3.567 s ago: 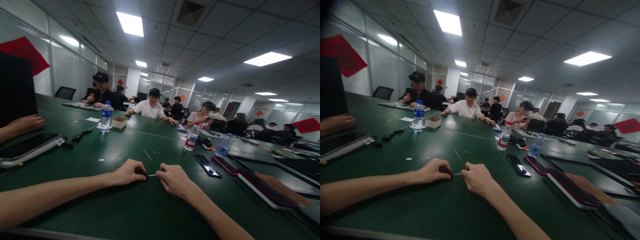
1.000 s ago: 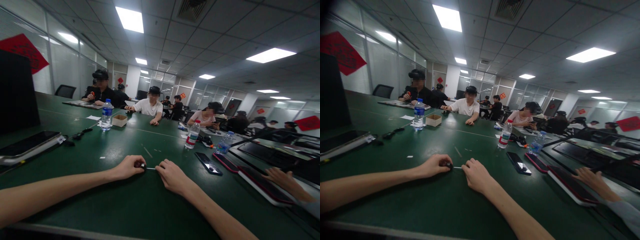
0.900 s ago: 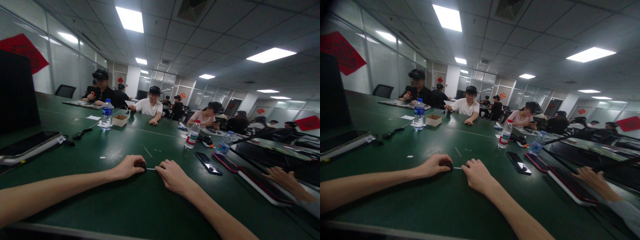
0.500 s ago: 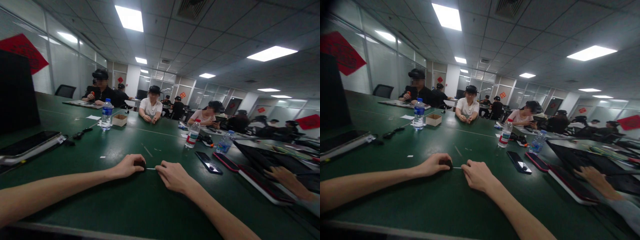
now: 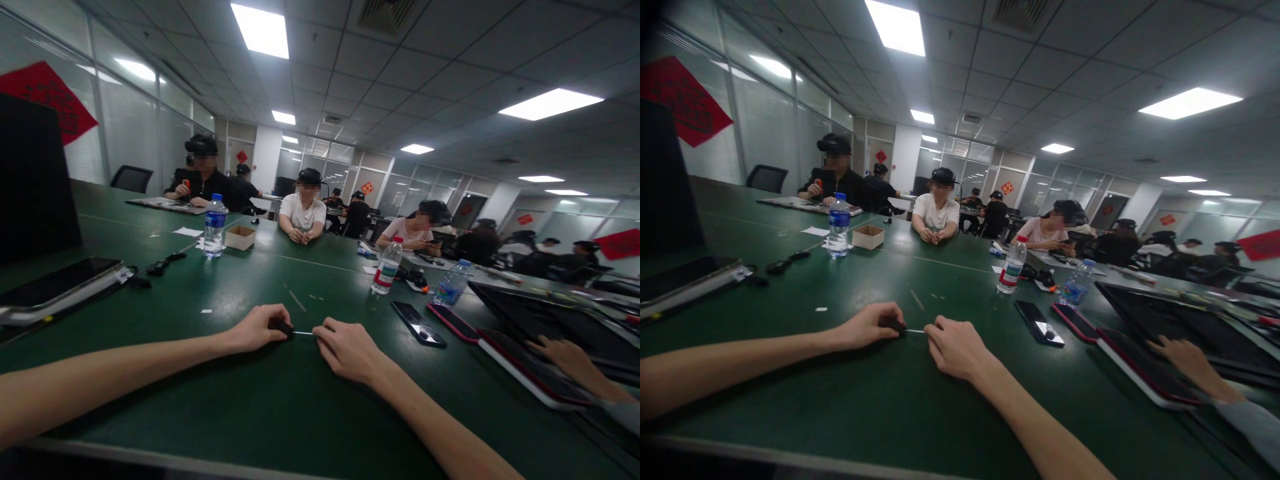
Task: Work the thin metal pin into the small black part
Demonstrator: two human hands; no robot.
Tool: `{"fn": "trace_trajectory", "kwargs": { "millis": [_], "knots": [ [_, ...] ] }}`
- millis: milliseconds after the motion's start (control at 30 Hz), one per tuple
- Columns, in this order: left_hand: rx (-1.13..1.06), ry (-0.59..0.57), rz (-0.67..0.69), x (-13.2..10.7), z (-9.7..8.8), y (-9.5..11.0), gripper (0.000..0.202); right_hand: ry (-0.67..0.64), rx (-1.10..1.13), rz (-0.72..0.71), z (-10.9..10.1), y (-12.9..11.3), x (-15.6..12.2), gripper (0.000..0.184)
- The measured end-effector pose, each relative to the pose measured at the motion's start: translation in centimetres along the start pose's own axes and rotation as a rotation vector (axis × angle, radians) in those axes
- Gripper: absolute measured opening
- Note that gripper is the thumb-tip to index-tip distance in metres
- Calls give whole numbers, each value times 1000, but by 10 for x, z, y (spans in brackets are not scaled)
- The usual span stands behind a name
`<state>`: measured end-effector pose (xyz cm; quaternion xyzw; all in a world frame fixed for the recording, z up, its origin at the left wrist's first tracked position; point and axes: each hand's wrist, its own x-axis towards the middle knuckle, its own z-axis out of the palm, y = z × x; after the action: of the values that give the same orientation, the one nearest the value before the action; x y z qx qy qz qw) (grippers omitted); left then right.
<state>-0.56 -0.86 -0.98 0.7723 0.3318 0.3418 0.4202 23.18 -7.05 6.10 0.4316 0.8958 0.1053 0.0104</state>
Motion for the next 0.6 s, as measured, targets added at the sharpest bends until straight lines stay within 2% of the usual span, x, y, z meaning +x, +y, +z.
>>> {"fn": "trace_trajectory", "kwargs": {
  "millis": [267, 600],
  "knots": [
    [53, 0, 25, 0, -1, 3, 21, 35, -4, -42, 0, -7, 1, 31],
    [93, 20, 28, 0, 0, 1, 21, 0, -43, 50, -5, -4, 1, 32]
  ]
}}
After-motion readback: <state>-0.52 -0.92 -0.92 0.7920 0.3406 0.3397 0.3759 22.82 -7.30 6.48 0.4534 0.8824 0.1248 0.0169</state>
